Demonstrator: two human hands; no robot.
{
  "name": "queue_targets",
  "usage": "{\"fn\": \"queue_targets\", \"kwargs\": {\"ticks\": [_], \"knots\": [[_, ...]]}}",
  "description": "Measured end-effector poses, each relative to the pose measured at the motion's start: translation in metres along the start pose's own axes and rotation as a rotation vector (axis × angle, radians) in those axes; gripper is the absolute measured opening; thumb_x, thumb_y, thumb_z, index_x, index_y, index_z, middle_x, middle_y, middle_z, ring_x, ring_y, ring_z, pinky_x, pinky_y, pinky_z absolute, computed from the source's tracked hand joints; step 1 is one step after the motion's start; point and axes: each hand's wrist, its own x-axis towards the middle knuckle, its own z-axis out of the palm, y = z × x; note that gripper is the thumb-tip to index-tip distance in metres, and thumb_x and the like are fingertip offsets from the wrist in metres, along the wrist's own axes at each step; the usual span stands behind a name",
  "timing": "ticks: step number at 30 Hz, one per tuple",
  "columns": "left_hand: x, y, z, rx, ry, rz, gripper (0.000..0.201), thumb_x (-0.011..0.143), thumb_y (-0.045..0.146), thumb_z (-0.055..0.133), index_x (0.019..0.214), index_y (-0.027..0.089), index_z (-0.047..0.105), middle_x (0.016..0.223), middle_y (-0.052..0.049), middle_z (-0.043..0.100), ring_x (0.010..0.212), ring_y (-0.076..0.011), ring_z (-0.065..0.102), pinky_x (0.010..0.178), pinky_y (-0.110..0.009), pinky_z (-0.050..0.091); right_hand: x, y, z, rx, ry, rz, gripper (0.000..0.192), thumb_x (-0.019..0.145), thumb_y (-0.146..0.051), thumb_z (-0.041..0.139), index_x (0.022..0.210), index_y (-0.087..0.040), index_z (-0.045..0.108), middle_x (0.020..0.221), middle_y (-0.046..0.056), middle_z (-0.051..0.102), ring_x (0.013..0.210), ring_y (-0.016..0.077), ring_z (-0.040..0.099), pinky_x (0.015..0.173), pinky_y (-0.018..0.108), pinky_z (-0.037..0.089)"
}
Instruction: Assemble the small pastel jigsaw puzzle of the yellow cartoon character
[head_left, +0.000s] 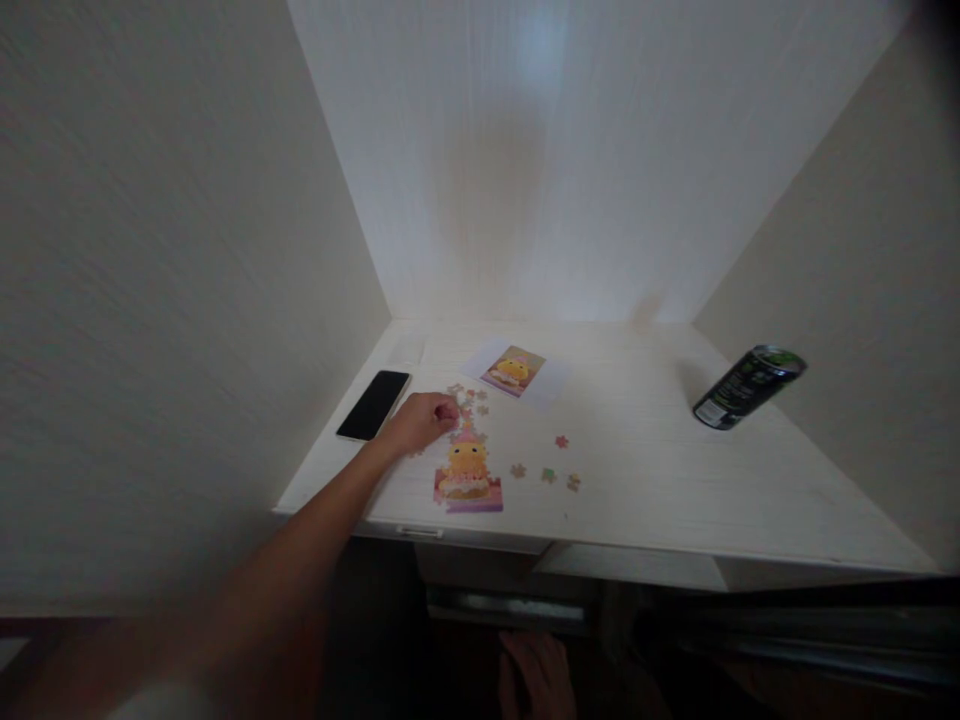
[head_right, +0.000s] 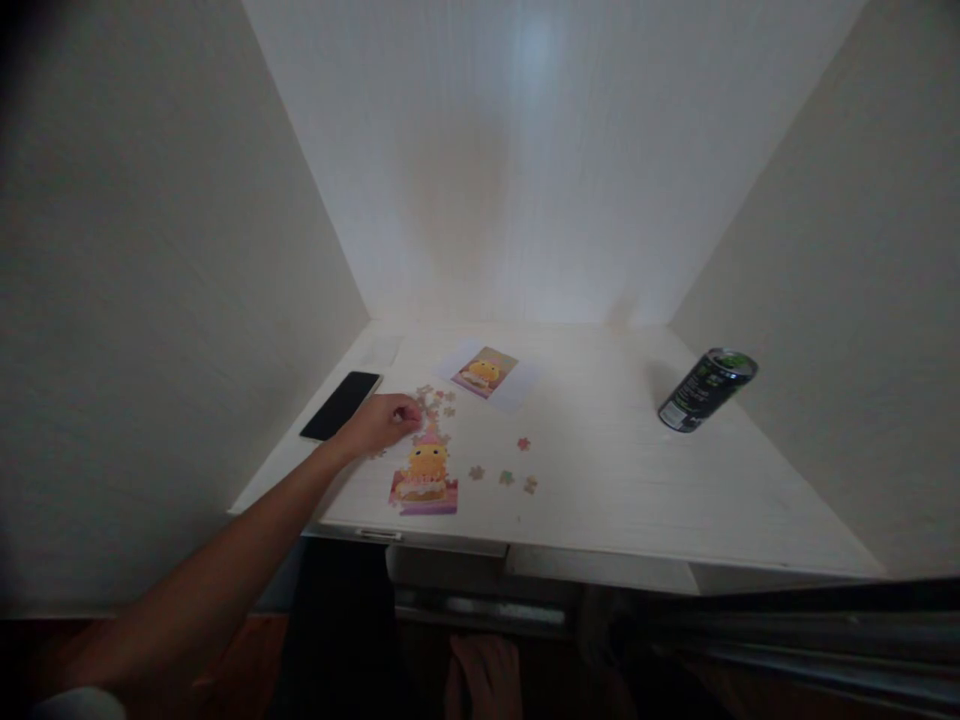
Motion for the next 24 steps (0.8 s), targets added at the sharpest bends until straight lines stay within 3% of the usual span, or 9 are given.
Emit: {"fn": "queue_targets", "kwargs": {"ticks": [6,9,18,21,24], "knots": [[-0.011,-0.003,-0.001,-0.003,0.031,0.004,0.020,0.086,0.030,0.063,0.097,0.016,0.071,0.091,-0.006,0.067,0.075,-0.0145,0.061,0.072,-0.026,0.047,0.008,0.004,0.001,-0.022,-0.062,-0.103,0.026,0.084,-0.012,0.054,0.106,-0.021,0.066,0.084,0.007,0.072,0.074,0.0209,0.069,0.065,0.034,0.056],[-0.010,-0.002,0.000,0.004,0.007,0.021,0.016,0.084,0.027,0.065,0.092,0.018,0.074,0.095,-0.006,0.064,0.072,-0.0135,0.060,0.073,-0.027,0.047,0.012,0.003,0.003,-0.005,-0.103,-0.144,0.027,0.084,-0.012,0.053,0.107,-0.020,0.066,0.084,0.007,0.071,0.073,0.0202,0.069,0.064,0.033,0.056],[-0.003,-0.001,-0.004,-0.062,0.000,0.060,0.008,0.082,0.018,0.064,0.085,0.018,0.071,0.082,-0.003,0.066,0.075,-0.0149,0.060,0.073,-0.026,0.046,0.011,0.000,0.007,0.034,-0.192,-0.099,0.030,0.082,-0.006,0.049,0.104,-0.020,0.064,0.080,0.005,0.068,0.071,0.0184,0.065,0.061,0.032,0.052],[-0.020,0.008,-0.012,-0.125,0.019,0.074,0.009,0.085,0.019,0.062,0.086,0.017,0.072,0.086,-0.004,0.068,0.078,-0.0148,0.062,0.073,-0.025,0.048,0.024,-0.005,0.003,0.047,-0.196,-0.123,0.030,0.082,-0.006,0.048,0.103,-0.019,0.064,0.080,0.005,0.067,0.070,0.0179,0.063,0.060,0.032,0.052],[-0.056,0.023,-0.018,-0.203,0.026,0.077,0.012,0.087,0.024,0.063,0.087,0.018,0.074,0.086,-0.004,0.070,0.077,-0.0148,0.064,0.069,-0.025,0.050,0.057,-0.016,-0.005,0.050,-0.169,-0.142,0.030,0.081,-0.005,0.049,0.103,-0.020,0.064,0.085,0.006,0.067,0.075,0.0182,0.063,0.063,0.033,0.051]]}}
